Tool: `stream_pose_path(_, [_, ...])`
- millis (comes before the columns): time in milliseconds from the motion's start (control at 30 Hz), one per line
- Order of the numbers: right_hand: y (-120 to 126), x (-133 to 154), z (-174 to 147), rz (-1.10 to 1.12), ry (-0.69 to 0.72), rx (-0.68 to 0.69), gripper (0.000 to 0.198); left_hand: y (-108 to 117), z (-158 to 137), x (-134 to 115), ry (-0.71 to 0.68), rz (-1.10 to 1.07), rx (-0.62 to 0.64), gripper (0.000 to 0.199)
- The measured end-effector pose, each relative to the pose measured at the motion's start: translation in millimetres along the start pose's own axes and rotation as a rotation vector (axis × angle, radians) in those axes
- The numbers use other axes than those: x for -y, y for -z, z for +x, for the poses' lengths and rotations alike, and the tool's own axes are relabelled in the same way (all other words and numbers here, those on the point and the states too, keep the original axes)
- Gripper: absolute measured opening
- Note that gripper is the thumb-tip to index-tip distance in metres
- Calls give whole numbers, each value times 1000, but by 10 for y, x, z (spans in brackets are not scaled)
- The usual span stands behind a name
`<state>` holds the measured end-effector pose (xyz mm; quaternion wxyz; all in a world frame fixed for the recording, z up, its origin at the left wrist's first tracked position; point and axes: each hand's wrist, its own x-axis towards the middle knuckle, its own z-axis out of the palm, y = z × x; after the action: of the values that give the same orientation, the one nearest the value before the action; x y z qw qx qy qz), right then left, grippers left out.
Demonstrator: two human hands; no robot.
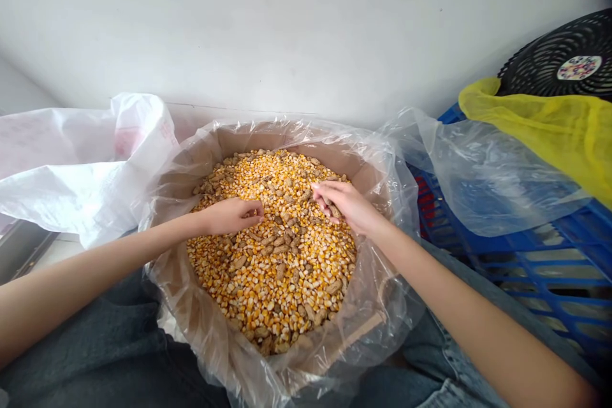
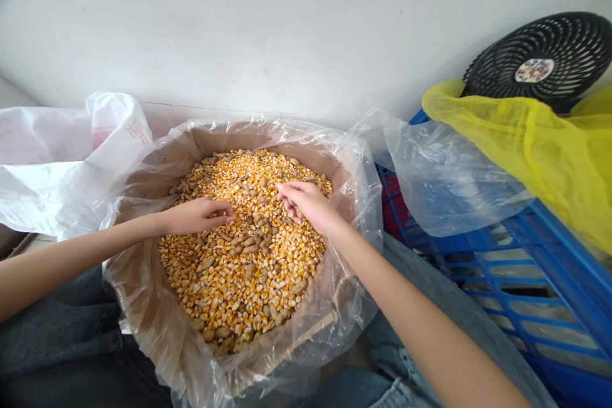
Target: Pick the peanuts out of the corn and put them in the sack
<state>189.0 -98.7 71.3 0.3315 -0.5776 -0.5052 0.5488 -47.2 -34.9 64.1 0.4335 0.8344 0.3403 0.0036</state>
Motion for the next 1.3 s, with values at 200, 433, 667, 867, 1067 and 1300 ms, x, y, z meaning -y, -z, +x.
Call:
stream_pose_path(200, [-26,-176,-4,-1161,0,-35,24,-113,-86,-84,-81,197,-54,16])
stream_pose_path(433, [-128,-248,-3,-1363,-46,70,24,-501,-85,-95,-98,387,-99,12])
stream_pose_path(667, [-39,-130,6,-617,-93,112,21,-201,-22,-135,80,-102,75,14])
stream_pose_path(867, [21,87,-53,466,6,160,17,-16,-14,-146,230,-995,282,27])
stream_pose_path(1067, [-9,166,-95,640,-41,159,18,0,0,-141,223,-1325,138,19])
stream_pose_path(1300, [-30,131,-80,548,-6,106,24,-3,4,-86,216,-1119,68,25])
